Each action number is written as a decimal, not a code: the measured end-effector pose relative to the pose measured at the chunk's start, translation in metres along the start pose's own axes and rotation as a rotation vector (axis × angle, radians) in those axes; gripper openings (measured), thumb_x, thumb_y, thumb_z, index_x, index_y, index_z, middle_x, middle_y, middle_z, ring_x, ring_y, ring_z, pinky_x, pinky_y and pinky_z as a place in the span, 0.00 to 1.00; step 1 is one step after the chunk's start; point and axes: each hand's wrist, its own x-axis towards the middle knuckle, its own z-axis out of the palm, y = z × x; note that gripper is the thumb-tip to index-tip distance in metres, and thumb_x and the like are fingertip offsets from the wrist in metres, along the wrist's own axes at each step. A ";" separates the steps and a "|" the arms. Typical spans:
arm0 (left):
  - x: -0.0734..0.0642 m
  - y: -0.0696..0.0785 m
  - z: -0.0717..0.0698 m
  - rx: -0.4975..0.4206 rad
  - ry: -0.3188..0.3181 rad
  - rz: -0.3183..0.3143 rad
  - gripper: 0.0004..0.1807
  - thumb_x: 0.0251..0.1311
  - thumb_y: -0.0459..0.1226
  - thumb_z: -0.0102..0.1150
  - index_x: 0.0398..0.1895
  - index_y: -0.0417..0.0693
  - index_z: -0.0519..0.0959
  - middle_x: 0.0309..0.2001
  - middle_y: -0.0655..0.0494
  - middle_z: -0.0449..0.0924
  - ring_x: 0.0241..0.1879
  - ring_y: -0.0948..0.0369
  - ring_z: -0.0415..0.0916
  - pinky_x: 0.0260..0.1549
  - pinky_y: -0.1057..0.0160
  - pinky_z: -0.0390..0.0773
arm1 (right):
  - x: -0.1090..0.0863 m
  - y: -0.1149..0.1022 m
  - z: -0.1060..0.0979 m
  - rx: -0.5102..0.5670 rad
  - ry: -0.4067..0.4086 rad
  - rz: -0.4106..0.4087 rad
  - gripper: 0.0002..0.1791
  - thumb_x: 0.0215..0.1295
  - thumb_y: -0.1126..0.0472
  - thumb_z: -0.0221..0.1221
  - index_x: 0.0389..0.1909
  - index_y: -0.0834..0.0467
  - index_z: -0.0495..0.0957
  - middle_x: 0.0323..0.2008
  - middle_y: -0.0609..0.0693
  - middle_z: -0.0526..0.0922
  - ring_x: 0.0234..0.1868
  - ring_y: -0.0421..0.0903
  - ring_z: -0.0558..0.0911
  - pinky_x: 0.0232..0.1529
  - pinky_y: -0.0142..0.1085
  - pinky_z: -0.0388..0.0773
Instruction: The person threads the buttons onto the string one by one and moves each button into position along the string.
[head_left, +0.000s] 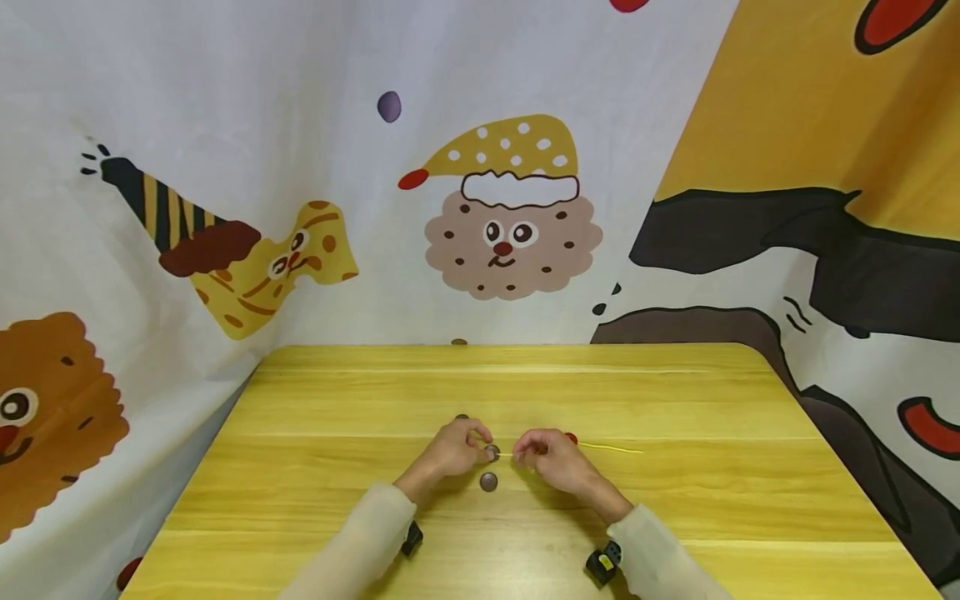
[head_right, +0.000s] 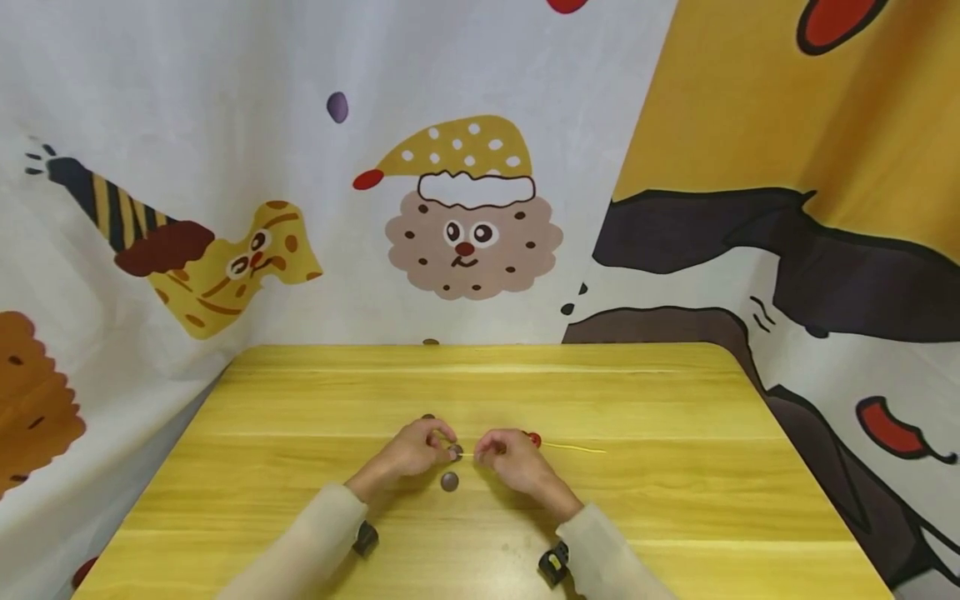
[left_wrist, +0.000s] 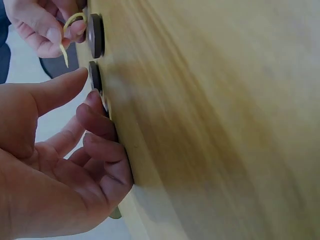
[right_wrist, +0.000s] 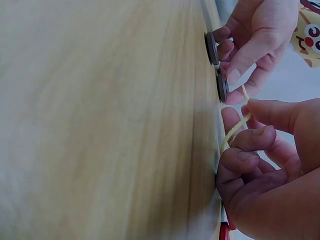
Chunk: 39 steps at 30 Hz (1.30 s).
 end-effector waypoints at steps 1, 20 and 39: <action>0.000 0.001 0.000 0.003 -0.005 -0.003 0.11 0.58 0.35 0.69 0.42 0.45 0.81 0.29 0.52 0.71 0.25 0.59 0.67 0.23 0.64 0.67 | 0.000 0.000 0.000 0.005 -0.002 0.002 0.06 0.67 0.71 0.56 0.38 0.62 0.82 0.37 0.54 0.84 0.37 0.47 0.77 0.35 0.35 0.74; -0.001 -0.001 -0.006 0.083 -0.031 -0.012 0.10 0.59 0.35 0.68 0.43 0.49 0.79 0.26 0.55 0.71 0.21 0.61 0.65 0.20 0.65 0.65 | 0.008 0.004 -0.002 -0.056 -0.123 -0.063 0.04 0.68 0.68 0.59 0.36 0.61 0.82 0.36 0.53 0.84 0.36 0.45 0.76 0.39 0.33 0.72; -0.001 -0.001 -0.001 0.126 -0.028 -0.010 0.06 0.59 0.36 0.67 0.38 0.52 0.81 0.25 0.57 0.72 0.21 0.61 0.66 0.20 0.64 0.63 | 0.000 -0.003 0.000 -0.053 -0.101 -0.046 0.05 0.68 0.71 0.57 0.38 0.67 0.81 0.37 0.61 0.83 0.36 0.45 0.75 0.39 0.31 0.71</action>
